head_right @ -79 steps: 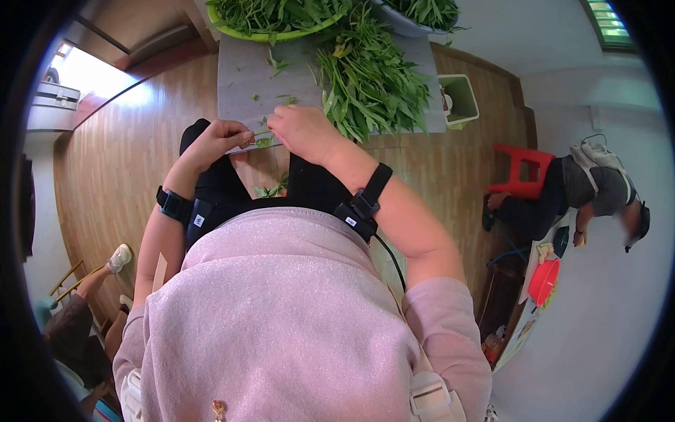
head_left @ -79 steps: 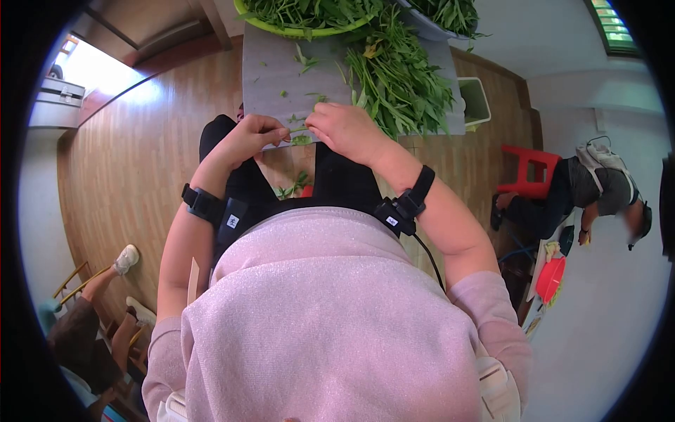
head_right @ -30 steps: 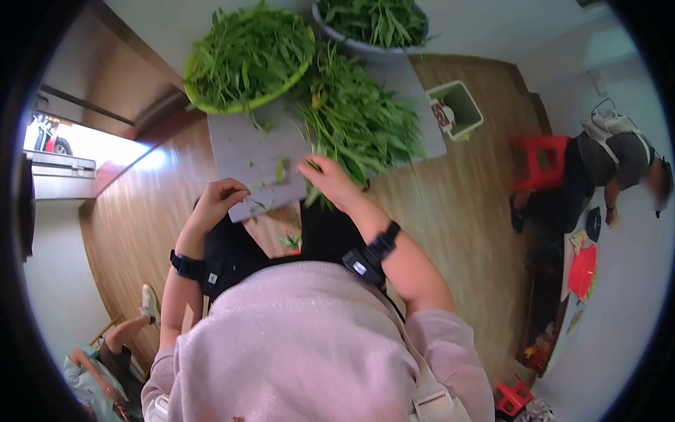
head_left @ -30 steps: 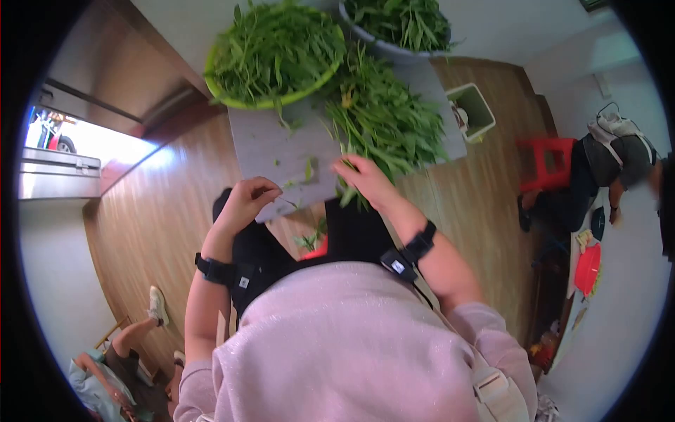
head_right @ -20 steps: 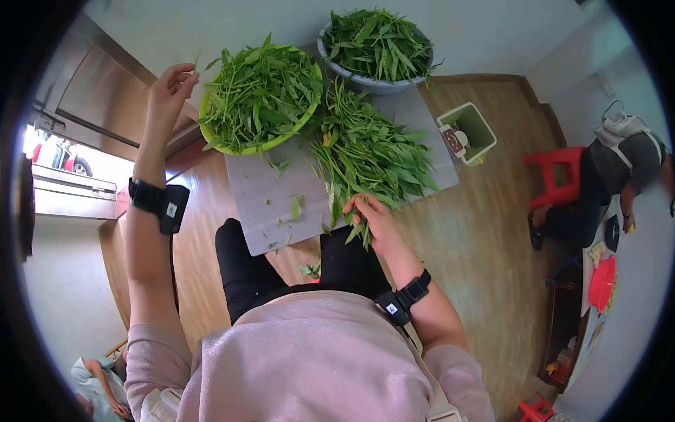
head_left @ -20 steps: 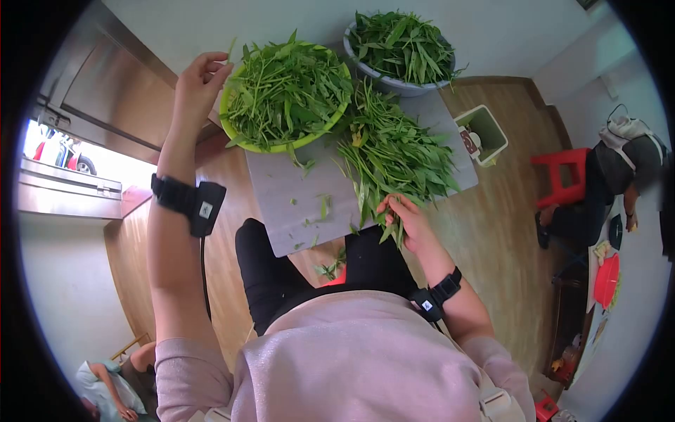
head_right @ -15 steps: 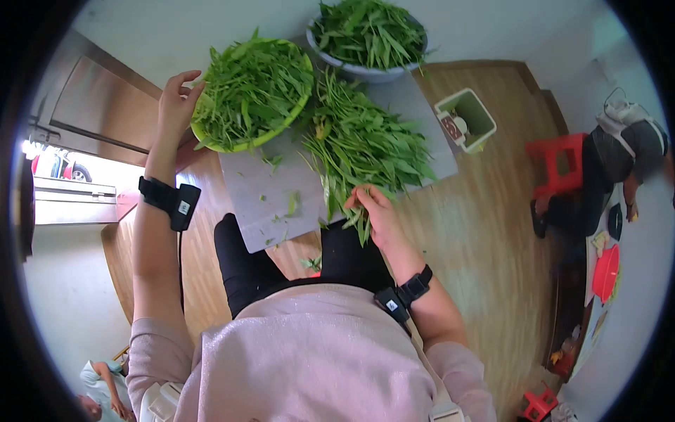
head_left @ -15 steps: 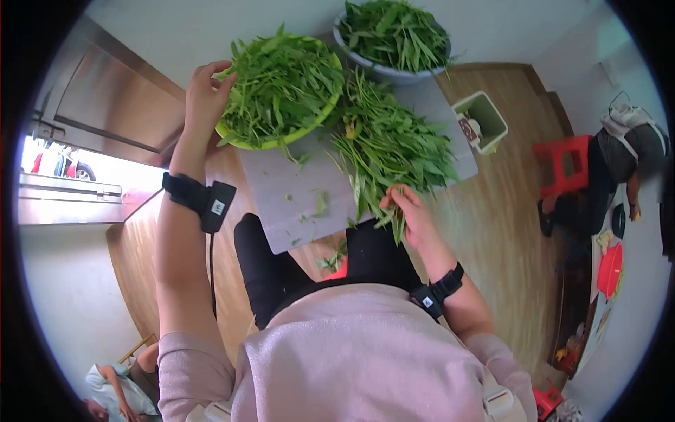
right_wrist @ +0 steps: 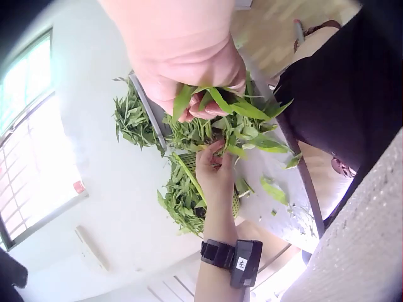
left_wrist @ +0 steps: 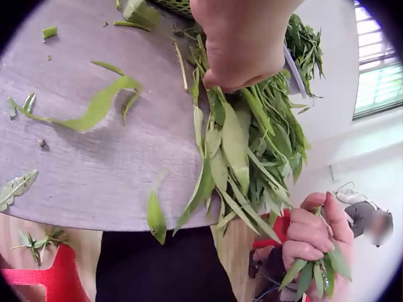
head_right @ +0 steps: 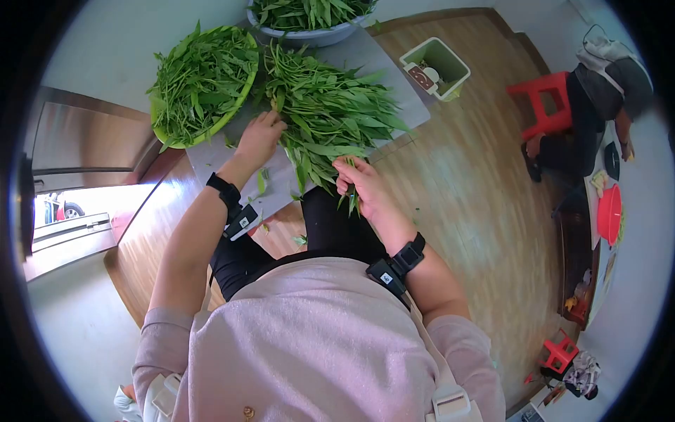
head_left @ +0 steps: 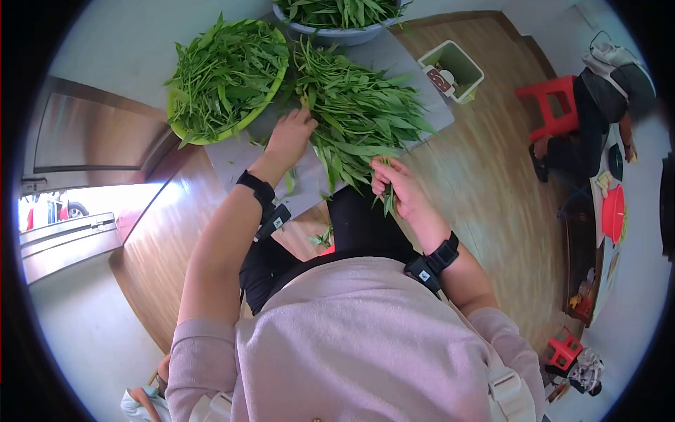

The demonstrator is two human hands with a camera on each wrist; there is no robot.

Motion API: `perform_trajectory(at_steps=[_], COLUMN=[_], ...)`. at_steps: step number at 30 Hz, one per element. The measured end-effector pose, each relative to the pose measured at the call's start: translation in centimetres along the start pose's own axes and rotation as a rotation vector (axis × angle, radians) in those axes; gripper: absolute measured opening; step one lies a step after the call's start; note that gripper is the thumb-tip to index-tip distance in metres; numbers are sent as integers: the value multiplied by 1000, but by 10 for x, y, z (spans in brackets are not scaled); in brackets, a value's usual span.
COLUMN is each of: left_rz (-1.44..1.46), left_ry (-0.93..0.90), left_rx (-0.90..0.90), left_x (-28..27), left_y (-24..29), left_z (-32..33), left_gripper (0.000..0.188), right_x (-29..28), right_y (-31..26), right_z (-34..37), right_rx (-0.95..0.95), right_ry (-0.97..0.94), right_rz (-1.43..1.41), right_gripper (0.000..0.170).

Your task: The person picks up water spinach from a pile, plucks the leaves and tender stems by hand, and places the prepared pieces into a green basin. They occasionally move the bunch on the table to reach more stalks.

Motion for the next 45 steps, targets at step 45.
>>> perform_trajectory(at_steps=[45], left_rz=[1430], left_ry=[144], left_rx=[-625], left_x=[-63], left_y=[-3], left_z=[185], left_gripper=[14], right_x=[196], right_y=[-24], right_z=[36], right_rx=[-828], right_ry=[-640], right_rz=[1761], right_gripper=[18])
Point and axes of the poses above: each hand's wrist, its own z-axis away from the middle knuckle, its own x-axis out of the palm, y = z × x, the point moved 8 cm from there along -z, towards the middle knuckle, and after that the axes turned 2 degrees about -x, right-handed, at the moved point
